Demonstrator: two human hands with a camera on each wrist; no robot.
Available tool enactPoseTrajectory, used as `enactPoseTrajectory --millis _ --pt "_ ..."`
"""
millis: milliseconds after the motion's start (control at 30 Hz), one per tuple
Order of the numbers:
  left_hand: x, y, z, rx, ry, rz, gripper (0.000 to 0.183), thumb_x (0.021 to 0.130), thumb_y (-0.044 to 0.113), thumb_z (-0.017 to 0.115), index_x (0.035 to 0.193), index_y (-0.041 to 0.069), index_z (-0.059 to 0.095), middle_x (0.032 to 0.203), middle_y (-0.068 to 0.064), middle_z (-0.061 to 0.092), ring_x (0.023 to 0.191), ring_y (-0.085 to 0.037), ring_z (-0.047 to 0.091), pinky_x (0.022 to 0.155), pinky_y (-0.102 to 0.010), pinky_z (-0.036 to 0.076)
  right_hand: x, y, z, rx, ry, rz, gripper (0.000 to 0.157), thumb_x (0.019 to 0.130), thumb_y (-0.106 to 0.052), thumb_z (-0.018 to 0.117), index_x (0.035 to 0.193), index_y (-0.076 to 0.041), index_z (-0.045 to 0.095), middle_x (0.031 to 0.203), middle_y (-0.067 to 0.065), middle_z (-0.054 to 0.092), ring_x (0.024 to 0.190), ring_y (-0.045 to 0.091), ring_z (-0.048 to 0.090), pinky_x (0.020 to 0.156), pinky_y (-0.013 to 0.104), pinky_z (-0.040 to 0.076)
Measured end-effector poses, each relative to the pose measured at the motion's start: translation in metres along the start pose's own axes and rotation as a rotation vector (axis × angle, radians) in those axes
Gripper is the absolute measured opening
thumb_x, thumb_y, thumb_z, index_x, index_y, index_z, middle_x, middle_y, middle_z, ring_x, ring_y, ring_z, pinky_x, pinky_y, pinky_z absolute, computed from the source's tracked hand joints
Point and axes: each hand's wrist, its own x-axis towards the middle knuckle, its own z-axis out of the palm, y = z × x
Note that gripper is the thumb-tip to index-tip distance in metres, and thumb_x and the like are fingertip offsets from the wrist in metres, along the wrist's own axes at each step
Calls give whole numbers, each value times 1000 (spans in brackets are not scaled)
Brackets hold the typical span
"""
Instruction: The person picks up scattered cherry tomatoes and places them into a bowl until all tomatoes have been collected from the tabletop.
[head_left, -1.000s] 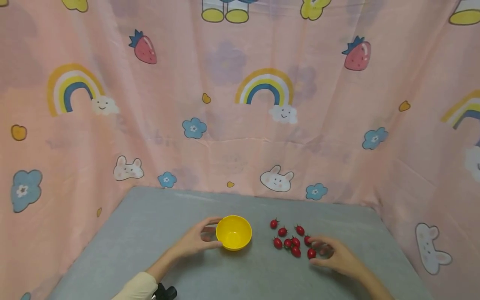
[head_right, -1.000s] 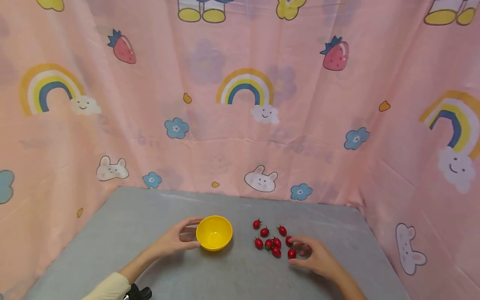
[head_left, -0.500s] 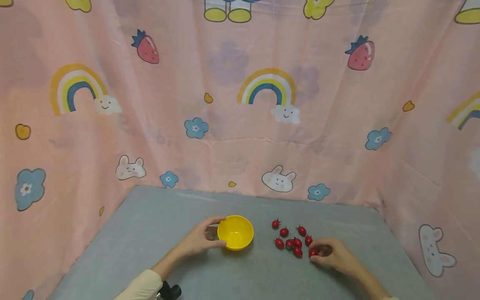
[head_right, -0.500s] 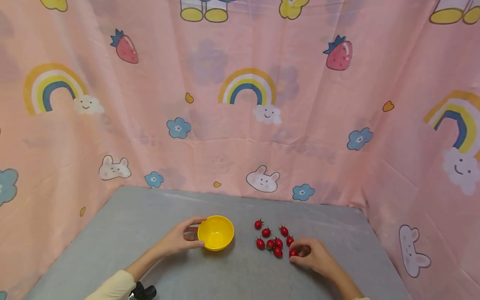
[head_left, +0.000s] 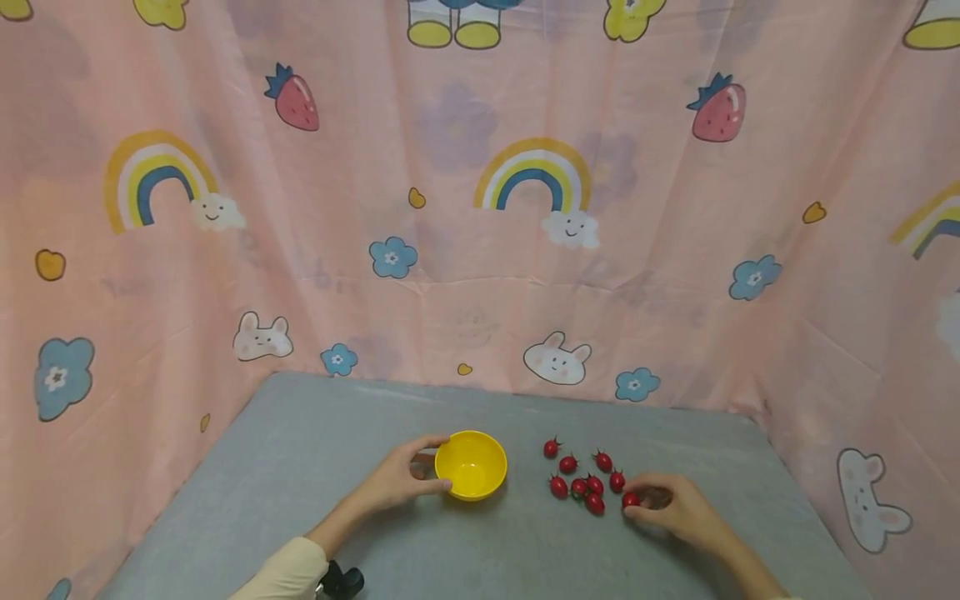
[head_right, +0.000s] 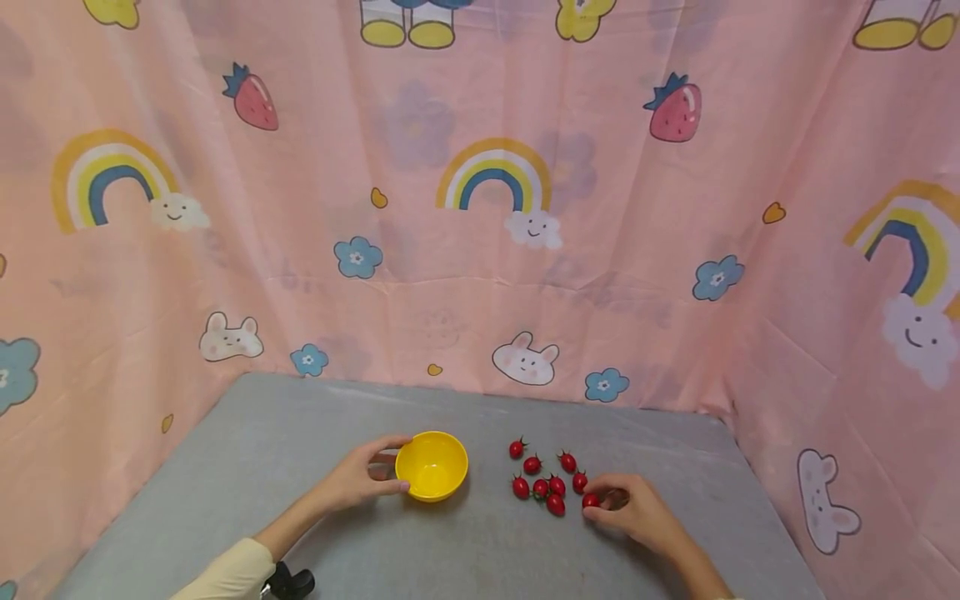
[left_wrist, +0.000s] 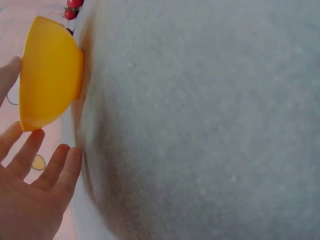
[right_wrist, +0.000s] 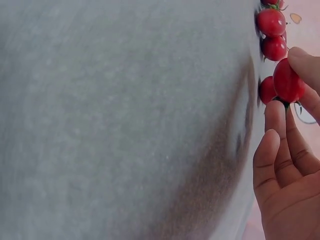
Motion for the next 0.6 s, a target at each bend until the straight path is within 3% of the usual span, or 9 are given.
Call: enactPoseTrajectory --millis 333,600 --pt "3 -6 1 9 -7 2 71 88 31 83 148 10 52 145 -9 54 119 -29 59 93 -38 55 -1 4 -4 22 49 27 30 92 -18 78 116 0 72 105 8 71 81 18 66 73 29 57" --pt "1 -3 -2 7 -1 16 68 87 25 84 145 8 54 143 -12 55 118 -33 60 90 -39 56 6 -7 -1 35 135 54 33 93 -19 77 119 -1 71 107 8 72 87 17 67 76 30 57"
